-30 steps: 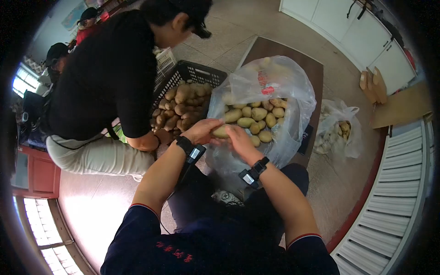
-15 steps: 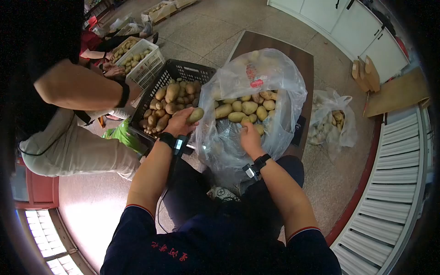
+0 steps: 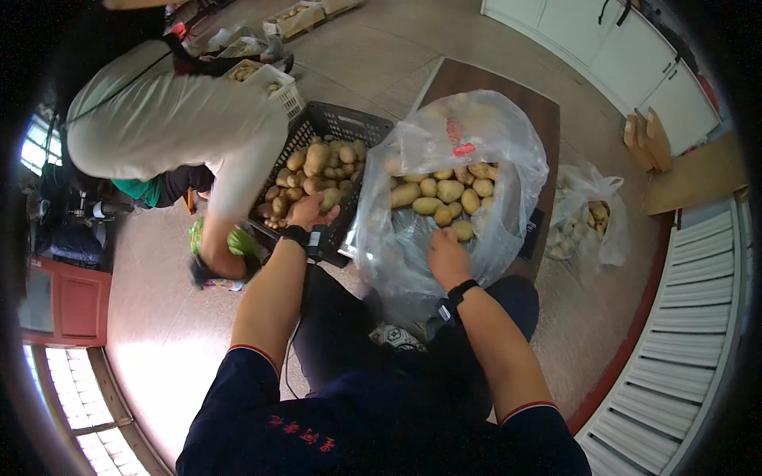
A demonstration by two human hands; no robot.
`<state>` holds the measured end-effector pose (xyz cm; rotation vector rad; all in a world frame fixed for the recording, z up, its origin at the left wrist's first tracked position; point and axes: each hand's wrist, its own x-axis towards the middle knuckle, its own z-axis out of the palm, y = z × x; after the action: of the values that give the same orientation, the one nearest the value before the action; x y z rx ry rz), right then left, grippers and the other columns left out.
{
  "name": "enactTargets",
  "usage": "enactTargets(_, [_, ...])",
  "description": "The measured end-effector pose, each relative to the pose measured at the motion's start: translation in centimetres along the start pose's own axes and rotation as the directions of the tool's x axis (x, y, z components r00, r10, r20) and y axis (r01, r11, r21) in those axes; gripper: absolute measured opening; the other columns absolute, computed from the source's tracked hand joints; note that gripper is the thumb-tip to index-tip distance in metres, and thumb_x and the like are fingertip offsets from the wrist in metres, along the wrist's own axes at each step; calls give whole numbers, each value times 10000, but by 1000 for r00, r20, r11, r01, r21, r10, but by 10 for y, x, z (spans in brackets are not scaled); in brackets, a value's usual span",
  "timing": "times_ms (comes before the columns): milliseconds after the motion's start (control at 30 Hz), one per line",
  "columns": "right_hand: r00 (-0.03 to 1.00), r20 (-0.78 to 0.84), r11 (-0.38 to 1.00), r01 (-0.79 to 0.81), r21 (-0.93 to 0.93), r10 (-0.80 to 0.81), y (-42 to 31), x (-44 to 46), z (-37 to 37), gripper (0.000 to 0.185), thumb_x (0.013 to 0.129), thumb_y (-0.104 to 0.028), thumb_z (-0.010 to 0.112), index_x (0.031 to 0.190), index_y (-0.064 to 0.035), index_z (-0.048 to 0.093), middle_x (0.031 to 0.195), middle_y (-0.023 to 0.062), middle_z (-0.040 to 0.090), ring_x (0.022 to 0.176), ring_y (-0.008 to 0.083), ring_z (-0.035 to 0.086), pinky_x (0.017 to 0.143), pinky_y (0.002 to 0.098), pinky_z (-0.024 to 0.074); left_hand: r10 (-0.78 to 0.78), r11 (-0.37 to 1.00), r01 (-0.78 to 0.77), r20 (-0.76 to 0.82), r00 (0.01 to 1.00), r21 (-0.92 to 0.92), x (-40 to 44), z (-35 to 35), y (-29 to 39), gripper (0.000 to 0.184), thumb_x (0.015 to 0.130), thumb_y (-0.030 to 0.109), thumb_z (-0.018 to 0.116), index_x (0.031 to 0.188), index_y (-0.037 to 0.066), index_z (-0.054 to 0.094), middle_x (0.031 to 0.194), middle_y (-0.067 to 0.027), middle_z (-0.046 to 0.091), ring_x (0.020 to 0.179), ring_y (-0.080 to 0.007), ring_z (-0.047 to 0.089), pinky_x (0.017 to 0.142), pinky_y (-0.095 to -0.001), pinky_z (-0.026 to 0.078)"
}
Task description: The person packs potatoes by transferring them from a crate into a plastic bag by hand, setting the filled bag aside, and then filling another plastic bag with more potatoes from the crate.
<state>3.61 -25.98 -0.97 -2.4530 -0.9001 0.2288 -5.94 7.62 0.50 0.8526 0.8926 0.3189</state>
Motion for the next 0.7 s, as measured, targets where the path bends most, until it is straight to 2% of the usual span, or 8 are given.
enactTargets(200, [999, 24, 998, -36, -60, 37, 3, -1, 5, 421, 769, -78, 625, 1183, -122, 567, 1220, 125, 524, 954, 381, 614, 793, 474, 511, 40, 988, -29, -69, 997, 152, 13, -13, -3, 339, 951, 96, 439, 1267, -27, 448, 1188, -175, 531, 895, -342, 629, 617, -384, 610])
enactTargets(233, [1000, 6, 998, -10, -59, 11, 7, -1, 9, 417, 769, -81, 632, 1179, -119, 562, 1201, 131, 526, 951, 379, 616, 785, 471, 514, 336, 768, -347, 124, 934, 539, 66, -52, -38, 208, 933, 83, 527, 1111, -21, 496, 1031, -135, 566, 933, -279, 618, 594, -420, 616])
enactTargets(267, [1000, 3, 998, -4, -56, 4, 8, -1, 10, 417, 769, -81, 632, 1179, -119, 562, 1201, 131, 526, 951, 379, 616, 785, 471, 514, 343, 765, -352, 122, 932, 540, 57, -47, -32, 208, 933, 83, 527, 1111, -21, 496, 1031, -135, 566, 933, -279, 618, 594, -420, 616])
enactTargets(333, [997, 61, 995, -43, -91, 49, 10, 0, 11, 419, 772, -88, 639, 1181, -115, 550, 1182, 143, 525, 948, 381, 615, 777, 470, 516, 39, 999, -40, -164, 986, -4, 17, -18, -9, 149, 895, 72, 573, 1021, -8, 564, 1034, -124, 572, 894, -242, 635, 667, -404, 623])
enactTargets(433, [998, 52, 994, -41, -104, 47, 13, -1, 15, 426, 777, -97, 644, 1188, -110, 537, 1168, 152, 528, 940, 385, 615, 769, 468, 518, 58, 973, -11, -200, 978, 231, 18, -21, -9, 152, 881, 98, 573, 982, -4, 624, 1081, -110, 619, 854, -222, 654, 690, -373, 590])
enactTargets(533, [997, 62, 994, -39, -101, 46, 9, -5, 9, 431, 778, -113, 648, 1194, -107, 533, 1156, 157, 537, 944, 389, 614, 766, 473, 517, 328, 500, -177, 4, 945, 848, 43, -45, -18, 170, 891, 97, 541, 1004, -1, 624, 1068, -115, 628, 868, -230, 655, 666, -379, 583])
enactTargets(600, [994, 75, 993, -69, -98, 76, 9, -5, 10, 440, 783, -121, 642, 1206, -97, 524, 1171, 159, 534, 939, 393, 620, 763, 486, 516, 363, 209, -151, 66, 929, 966, 47, -49, -18, 184, 898, 96, 521, 1018, 1, 624, 1060, -118, 634, 878, -235, 656, 650, -384, 578])
enactTargets(700, [994, 61, 993, -91, -73, 95, 12, -4, 15, 458, 789, -144, 633, 1226, -84, 509, 1195, 163, 533, 935, 399, 625, 758, 499, 515, 352, 50, -116, 91, 931, 992, 49, -50, -16, 208, 909, 95, 489, 1040, 4, 623, 1047, -122, 643, 893, -243, 657, 625, -390, 571])
